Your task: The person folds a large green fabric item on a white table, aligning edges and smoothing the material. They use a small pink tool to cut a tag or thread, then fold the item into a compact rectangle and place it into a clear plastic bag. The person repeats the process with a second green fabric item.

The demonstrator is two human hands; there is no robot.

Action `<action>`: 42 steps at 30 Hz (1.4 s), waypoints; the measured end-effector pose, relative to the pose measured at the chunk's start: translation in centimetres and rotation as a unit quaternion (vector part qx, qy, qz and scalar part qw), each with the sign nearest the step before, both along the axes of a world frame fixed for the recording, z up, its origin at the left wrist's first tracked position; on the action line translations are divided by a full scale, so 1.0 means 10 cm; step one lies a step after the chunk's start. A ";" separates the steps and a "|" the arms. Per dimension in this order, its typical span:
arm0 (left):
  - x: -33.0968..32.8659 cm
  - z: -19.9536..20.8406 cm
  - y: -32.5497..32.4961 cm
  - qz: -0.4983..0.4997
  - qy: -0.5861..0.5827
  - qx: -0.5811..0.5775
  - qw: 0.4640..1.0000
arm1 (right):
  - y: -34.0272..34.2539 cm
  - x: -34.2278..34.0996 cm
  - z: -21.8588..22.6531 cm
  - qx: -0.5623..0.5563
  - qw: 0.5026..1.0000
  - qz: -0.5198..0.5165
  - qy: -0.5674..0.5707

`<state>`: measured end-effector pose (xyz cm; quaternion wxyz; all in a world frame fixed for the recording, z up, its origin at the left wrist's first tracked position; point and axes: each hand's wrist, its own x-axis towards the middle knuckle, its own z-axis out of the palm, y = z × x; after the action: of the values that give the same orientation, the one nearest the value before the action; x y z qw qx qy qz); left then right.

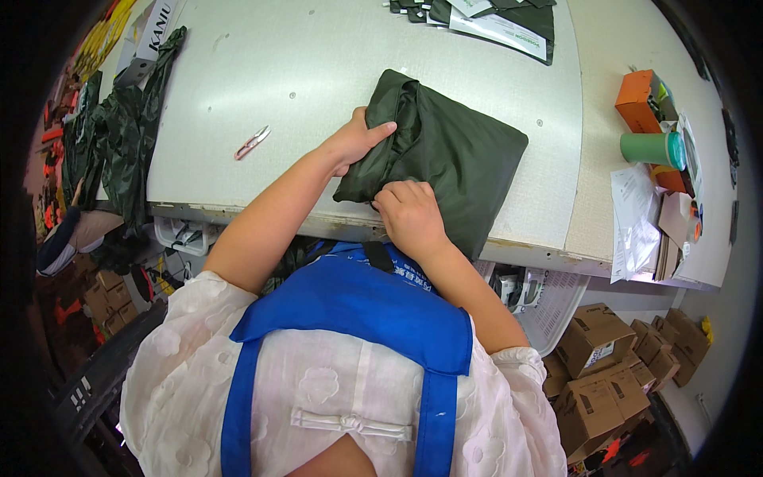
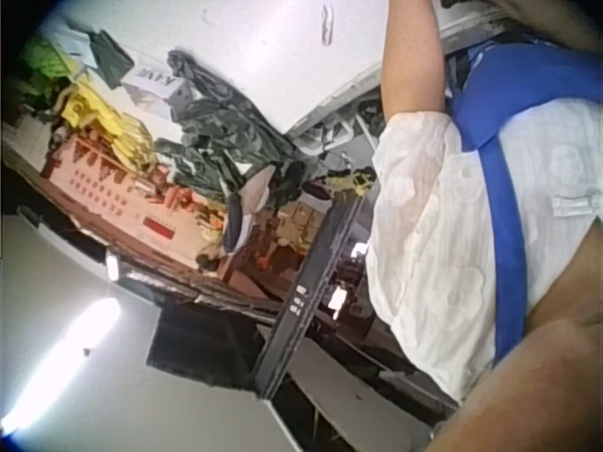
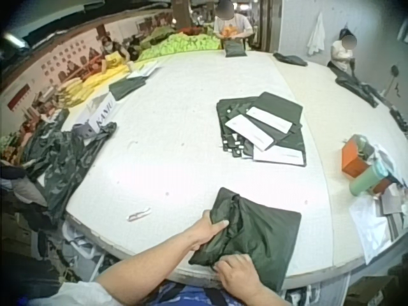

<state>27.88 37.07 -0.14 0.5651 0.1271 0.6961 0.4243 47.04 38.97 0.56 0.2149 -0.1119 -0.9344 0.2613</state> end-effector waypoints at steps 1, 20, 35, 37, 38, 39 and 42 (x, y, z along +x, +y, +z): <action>-0.01 -0.08 -0.03 -0.008 0.024 0.002 1.000 | 0.02 0.00 0.04 0.007 1.000 0.012 -0.010; 0.16 0.33 -0.61 -0.059 0.047 0.055 0.996 | 0.42 -0.40 0.43 0.057 0.998 0.009 -0.028; 0.32 0.19 -0.99 -0.071 0.093 0.063 0.991 | 0.36 -0.60 0.49 0.158 0.986 0.007 -0.055; 0.27 0.22 -1.03 -0.034 0.006 0.073 0.997 | 0.24 -0.50 0.46 0.144 0.988 0.016 -0.054; 0.23 0.19 -1.02 0.020 -0.090 0.077 0.993 | 0.22 -0.46 0.40 0.135 0.989 0.019 -0.053; 0.22 0.15 -1.03 0.074 -0.185 0.077 0.977 | 0.23 -0.46 0.37 0.145 0.988 0.016 -0.052; 0.33 -0.03 -1.03 0.021 -0.092 0.081 0.992 | 0.26 -0.48 0.28 0.135 0.989 -0.018 -0.060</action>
<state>31.23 26.76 -0.43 0.6057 0.1183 0.6069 0.5008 42.26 41.56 3.31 0.1762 -0.1141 -0.9702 0.1214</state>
